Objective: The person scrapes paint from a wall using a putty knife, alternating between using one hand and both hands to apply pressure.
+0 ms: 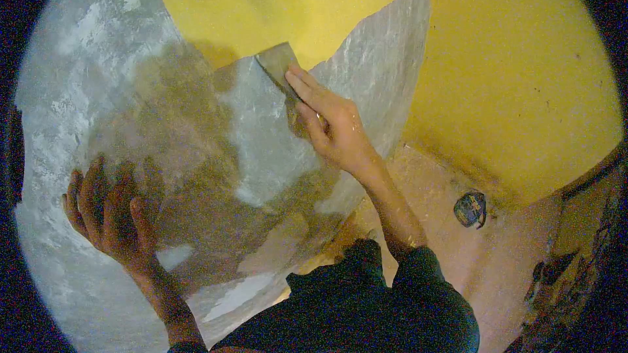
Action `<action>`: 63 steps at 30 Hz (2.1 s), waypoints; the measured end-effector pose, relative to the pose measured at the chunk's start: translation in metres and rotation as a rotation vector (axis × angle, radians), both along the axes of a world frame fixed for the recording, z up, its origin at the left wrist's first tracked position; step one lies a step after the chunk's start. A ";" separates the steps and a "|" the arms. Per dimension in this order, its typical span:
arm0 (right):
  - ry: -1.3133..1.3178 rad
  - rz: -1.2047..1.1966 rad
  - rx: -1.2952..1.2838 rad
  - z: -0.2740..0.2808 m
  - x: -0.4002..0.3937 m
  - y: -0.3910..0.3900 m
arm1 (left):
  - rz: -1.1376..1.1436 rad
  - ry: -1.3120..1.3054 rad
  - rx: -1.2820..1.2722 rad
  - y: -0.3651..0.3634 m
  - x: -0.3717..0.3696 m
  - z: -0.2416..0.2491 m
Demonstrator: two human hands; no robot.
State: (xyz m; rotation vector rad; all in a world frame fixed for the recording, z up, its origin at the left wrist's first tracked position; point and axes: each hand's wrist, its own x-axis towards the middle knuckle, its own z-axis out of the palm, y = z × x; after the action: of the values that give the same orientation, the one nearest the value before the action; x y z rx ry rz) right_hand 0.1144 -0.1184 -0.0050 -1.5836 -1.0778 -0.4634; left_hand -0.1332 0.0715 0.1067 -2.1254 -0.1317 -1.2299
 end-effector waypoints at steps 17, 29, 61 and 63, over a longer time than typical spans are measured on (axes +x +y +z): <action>-0.030 -0.240 -0.004 -0.018 0.006 0.000 | -0.024 -0.031 -0.058 0.004 -0.001 -0.002; -0.022 -0.331 0.016 -0.013 -0.008 0.018 | -0.032 -0.023 -0.078 0.004 -0.004 -0.006; -0.088 -0.359 -0.032 0.000 0.001 0.017 | -0.047 -0.027 -0.063 -0.001 0.001 -0.006; -0.070 -0.363 -0.108 0.004 -0.003 0.013 | -0.067 -0.026 -0.066 -0.001 0.002 -0.005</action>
State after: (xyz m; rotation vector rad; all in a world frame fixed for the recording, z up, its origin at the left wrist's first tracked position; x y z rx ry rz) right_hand 0.1118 -0.1049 -0.0009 -1.8804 -0.8793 -0.7175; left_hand -0.1314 0.0703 0.1017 -2.1868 -0.1151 -1.3090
